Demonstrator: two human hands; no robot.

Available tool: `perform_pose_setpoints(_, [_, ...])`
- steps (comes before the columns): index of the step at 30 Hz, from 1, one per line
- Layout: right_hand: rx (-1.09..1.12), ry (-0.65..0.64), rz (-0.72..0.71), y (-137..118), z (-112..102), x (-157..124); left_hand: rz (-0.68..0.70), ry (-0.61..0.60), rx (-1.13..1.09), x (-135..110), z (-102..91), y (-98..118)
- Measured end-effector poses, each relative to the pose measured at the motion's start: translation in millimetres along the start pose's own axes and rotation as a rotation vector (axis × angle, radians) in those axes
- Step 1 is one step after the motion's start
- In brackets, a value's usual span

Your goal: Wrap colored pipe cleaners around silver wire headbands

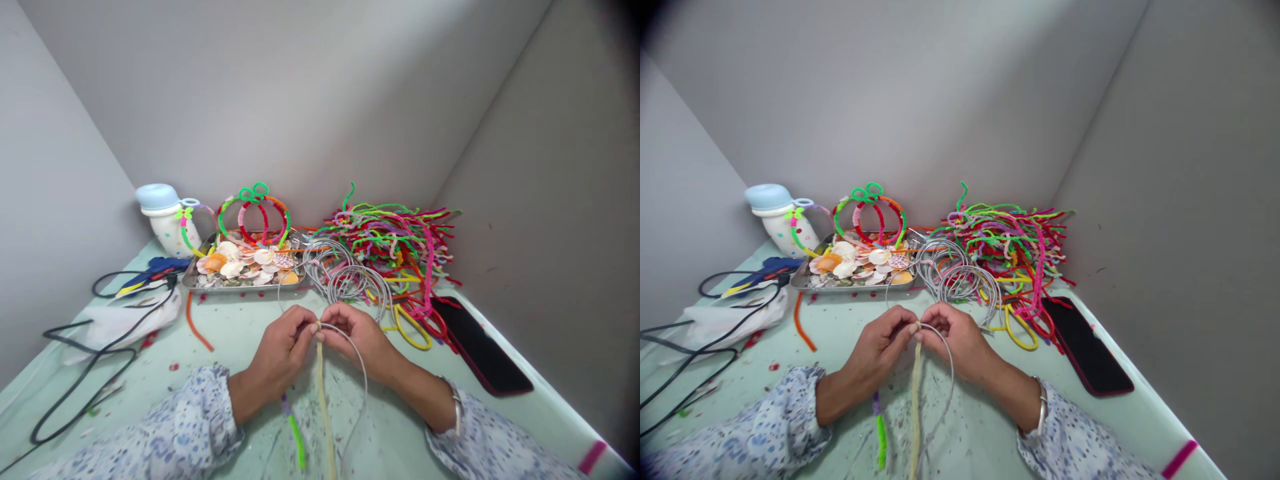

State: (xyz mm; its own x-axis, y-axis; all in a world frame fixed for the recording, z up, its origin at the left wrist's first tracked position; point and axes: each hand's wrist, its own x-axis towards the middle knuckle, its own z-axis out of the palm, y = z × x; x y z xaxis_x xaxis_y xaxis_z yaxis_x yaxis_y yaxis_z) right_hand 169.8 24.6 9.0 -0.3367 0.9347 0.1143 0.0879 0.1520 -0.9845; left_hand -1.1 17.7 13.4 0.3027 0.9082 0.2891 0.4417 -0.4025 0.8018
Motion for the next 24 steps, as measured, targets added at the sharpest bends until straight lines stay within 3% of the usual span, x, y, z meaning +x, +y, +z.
perform_pose_setpoints(5, [-0.181,0.018,-0.068,2.3,-3.4,-1.2,0.007,-0.005,-0.001,-0.5,-0.3,0.6])
perform_pose_setpoints(13, [-0.553,0.065,-0.319,-1.4,-7.1,-3.7,-0.004,-0.018,-0.003,-0.7,-0.2,-2.2])
perform_pose_setpoints(24, [-0.790,-0.033,-0.478,-6.2,-15.3,-3.8,-0.050,-0.044,-0.053,0.2,-0.2,-1.0])
